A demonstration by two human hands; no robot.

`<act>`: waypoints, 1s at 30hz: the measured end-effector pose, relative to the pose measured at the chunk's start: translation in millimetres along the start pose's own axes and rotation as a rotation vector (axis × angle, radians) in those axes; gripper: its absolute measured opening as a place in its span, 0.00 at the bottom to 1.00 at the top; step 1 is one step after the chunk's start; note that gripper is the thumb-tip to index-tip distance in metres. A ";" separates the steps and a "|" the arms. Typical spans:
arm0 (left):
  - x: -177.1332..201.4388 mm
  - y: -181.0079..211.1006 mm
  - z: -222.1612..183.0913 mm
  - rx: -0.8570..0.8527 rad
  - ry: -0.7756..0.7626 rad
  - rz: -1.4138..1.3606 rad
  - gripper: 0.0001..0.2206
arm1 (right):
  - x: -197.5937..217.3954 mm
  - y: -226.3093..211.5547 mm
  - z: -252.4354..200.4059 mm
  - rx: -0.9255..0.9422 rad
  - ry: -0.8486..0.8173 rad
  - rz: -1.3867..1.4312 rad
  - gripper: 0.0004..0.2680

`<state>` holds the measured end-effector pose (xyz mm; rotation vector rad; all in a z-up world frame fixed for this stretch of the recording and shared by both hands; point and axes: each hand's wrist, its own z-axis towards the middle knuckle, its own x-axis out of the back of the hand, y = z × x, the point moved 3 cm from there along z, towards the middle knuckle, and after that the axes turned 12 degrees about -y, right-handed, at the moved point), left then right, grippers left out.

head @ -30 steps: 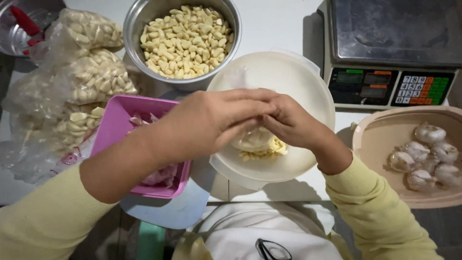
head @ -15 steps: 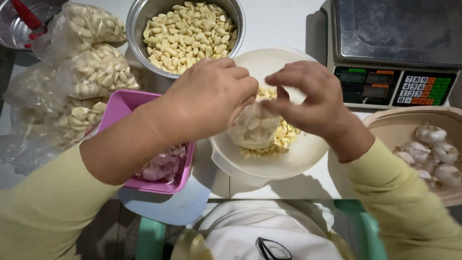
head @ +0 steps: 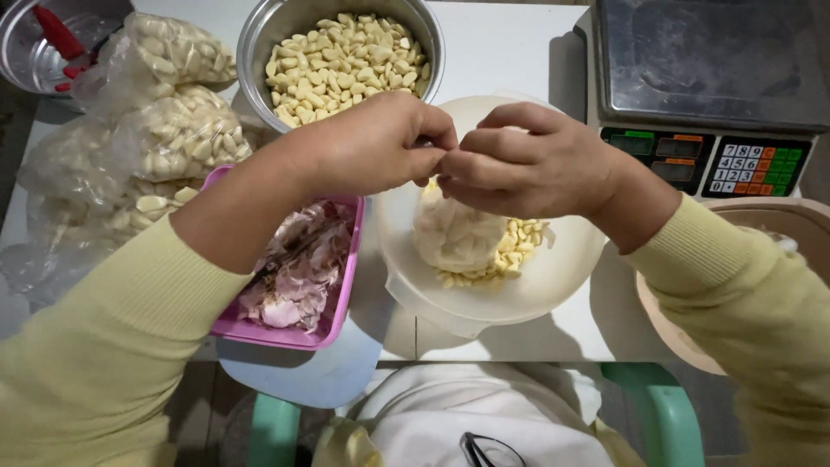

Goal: The person places garlic cloves into small plastic bags, weighs the bags on a digital scale, and ties the bags closed by hand.

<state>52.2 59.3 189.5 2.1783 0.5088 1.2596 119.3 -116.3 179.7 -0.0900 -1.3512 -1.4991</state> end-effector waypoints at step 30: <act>-90.3 -20.6 10.6 -0.451 0.731 0.525 0.07 | -7.1 -62.5 -30.8 -1.324 -0.128 1.420 0.03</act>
